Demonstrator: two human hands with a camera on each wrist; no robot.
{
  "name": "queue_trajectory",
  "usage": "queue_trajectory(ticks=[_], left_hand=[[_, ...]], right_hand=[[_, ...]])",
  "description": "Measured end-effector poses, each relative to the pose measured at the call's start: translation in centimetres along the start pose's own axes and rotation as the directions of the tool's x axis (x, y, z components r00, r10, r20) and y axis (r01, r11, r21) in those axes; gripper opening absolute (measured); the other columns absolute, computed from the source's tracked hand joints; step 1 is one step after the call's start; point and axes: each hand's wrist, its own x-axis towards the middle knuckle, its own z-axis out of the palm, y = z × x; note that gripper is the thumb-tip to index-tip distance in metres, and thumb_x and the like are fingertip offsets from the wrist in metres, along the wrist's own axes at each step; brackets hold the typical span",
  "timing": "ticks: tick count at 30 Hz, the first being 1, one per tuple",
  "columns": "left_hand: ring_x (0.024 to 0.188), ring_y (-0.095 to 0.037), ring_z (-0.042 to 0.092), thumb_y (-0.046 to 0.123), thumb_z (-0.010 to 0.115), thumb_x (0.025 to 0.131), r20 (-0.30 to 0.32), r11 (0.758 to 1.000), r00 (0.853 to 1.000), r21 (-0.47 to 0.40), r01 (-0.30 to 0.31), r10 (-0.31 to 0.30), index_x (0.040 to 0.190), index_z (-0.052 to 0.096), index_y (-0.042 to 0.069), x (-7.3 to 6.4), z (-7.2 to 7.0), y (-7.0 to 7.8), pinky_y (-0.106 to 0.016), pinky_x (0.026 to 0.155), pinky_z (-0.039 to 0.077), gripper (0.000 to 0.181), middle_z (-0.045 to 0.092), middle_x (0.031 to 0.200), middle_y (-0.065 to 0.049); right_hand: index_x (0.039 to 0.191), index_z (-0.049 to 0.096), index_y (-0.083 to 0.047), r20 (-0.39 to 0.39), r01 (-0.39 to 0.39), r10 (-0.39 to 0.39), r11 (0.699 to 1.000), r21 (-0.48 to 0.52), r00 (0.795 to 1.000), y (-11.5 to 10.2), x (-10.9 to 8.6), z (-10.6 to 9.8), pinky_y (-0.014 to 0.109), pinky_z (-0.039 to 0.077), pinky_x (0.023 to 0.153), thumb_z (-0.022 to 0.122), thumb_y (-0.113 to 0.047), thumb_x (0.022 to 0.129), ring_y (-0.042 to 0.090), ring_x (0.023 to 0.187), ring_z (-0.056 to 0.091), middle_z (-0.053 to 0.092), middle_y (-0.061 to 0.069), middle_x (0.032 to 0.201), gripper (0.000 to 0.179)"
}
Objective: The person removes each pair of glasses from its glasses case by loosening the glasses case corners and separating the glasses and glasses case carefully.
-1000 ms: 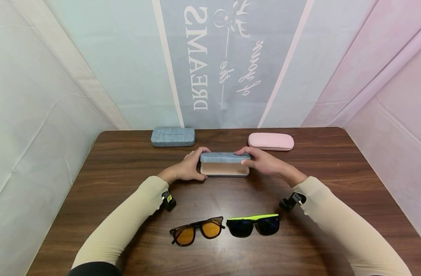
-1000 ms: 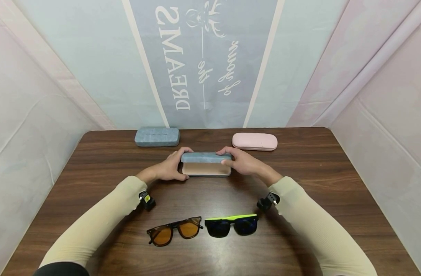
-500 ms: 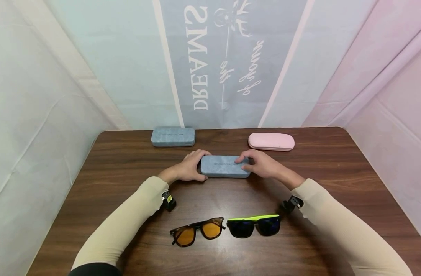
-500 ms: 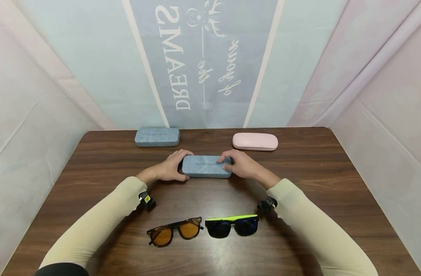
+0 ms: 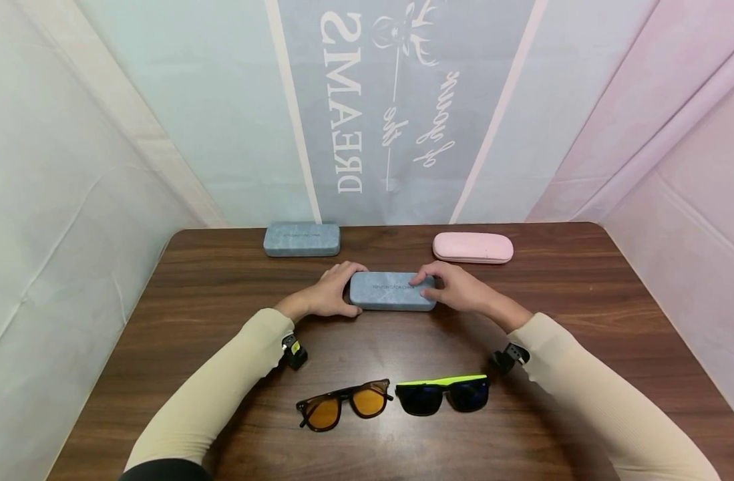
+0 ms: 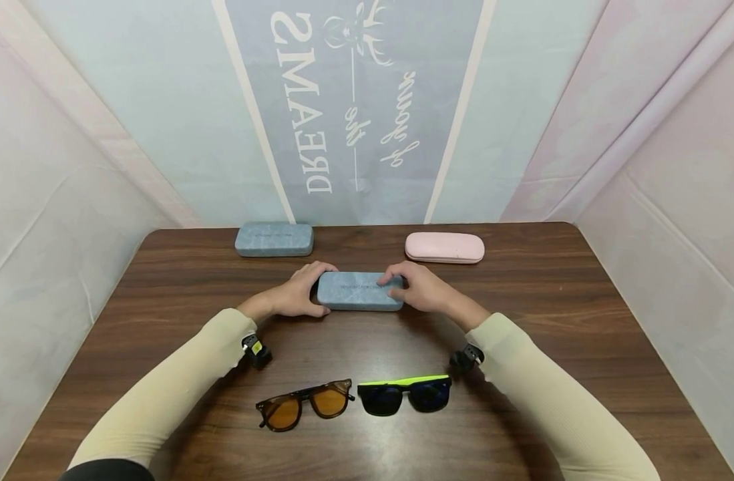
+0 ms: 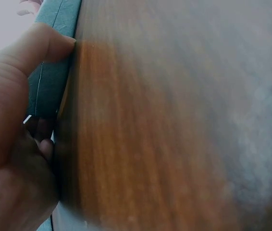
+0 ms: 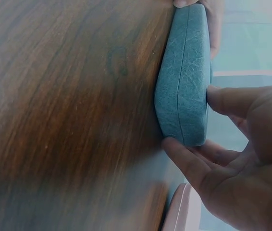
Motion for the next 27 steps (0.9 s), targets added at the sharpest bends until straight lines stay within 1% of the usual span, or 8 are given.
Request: queue_trajectory(ticks=[3,5,9,15,18,20,22,27], left_hand=[[0.129,-0.034,0.042,0.019,0.08,0.083,0.003,1.0,1.0,-0.001,-0.001,0.001,0.146,0.04,0.008,0.0,0.0,0.0,-0.057,0.111,0.027,0.075,0.047,0.139,-0.014],[0.129,-0.034,0.041,0.02,0.08,0.083,0.007,1.0,1.0,0.0,0.0,0.0,0.147,0.04,0.008,0.0,0.0,0.0,-0.057,0.111,0.027,0.076,0.047,0.14,-0.014],[0.13,-0.033,0.041,0.019,0.08,0.083,0.016,1.0,1.0,0.01,0.017,-0.017,0.147,0.04,0.009,-0.1,-0.2,0.1,-0.056,0.112,0.027,0.077,0.046,0.141,-0.014],[0.131,-0.035,0.041,0.019,0.08,0.081,0.021,0.998,0.999,0.051,0.033,-0.034,0.147,0.039,0.008,0.1,-0.3,0.6,-0.055,0.111,0.029,0.078,0.046,0.142,-0.015],[0.131,-0.035,0.042,0.019,0.08,0.081,0.018,0.996,0.999,0.086,0.038,-0.04,0.146,0.04,0.008,0.3,-0.3,0.8,-0.054,0.11,0.03,0.078,0.046,0.142,-0.015],[0.131,-0.034,0.042,0.02,0.08,0.081,0.02,0.993,0.999,0.109,0.036,-0.038,0.146,0.04,0.007,0.3,-0.3,1.0,-0.054,0.11,0.03,0.078,0.047,0.142,-0.015],[0.132,-0.034,0.042,0.021,0.079,0.082,0.025,0.99,0.999,0.138,0.031,-0.035,0.147,0.039,0.006,0.3,-0.3,1.2,-0.053,0.11,0.031,0.078,0.046,0.143,-0.015],[0.136,-0.035,0.039,0.025,0.076,0.087,0.035,0.972,0.999,0.231,0.031,-0.04,0.154,0.032,0.004,0.1,-0.3,2.3,-0.055,0.11,0.032,0.083,0.042,0.149,-0.017]], right_hand=[[0.113,0.07,-0.008,0.004,0.033,-0.033,0.999,-0.022,0.999,0.1,-0.1,0.0,0.039,0.047,0.078,0.073,-0.004,0.093,0.025,0.092,0.058,0.067,0.011,0.123,0.02],[0.114,0.07,-0.008,0.009,0.049,-0.049,0.998,-0.038,0.999,0.1,-0.3,0.0,0.037,0.046,0.075,0.076,-0.006,0.091,0.024,0.086,0.053,0.066,0.011,0.123,0.024],[0.12,0.068,-0.008,0.015,0.071,-0.07,0.995,-0.075,0.997,0.0,-0.5,0.1,0.038,0.046,0.079,0.077,-0.01,0.091,0.021,0.094,0.055,0.064,0.01,0.125,0.03],[0.141,0.057,-0.006,0.021,0.02,-0.018,0.997,-0.075,1.0,-0.2,-0.7,0.1,0.039,0.045,0.076,0.077,-0.013,0.092,0.026,0.087,0.054,0.059,0.011,0.135,0.053],[0.147,0.05,-0.002,0.032,0.003,0.0,0.995,-0.099,0.999,-0.2,-0.6,0.2,0.046,0.048,0.09,0.077,-0.014,0.093,0.032,0.107,0.059,0.055,0.016,0.143,0.062],[0.149,0.046,0.001,0.04,0.0,0.005,0.991,-0.134,0.999,-0.2,-0.5,0.4,0.051,0.045,0.101,0.078,-0.013,0.091,0.035,0.124,0.054,0.051,0.02,0.146,0.068],[0.151,0.042,0.004,0.047,-0.004,0.012,0.986,-0.166,0.999,-0.3,-0.6,0.6,0.054,0.04,0.108,0.079,-0.013,0.09,0.038,0.135,0.046,0.048,0.024,0.147,0.073],[0.154,0.036,0.005,0.061,-0.04,0.053,0.979,-0.2,0.997,-0.8,-0.6,1.0,0.054,0.041,0.106,0.08,-0.014,0.089,0.038,0.135,0.045,0.044,0.028,0.148,0.081]])
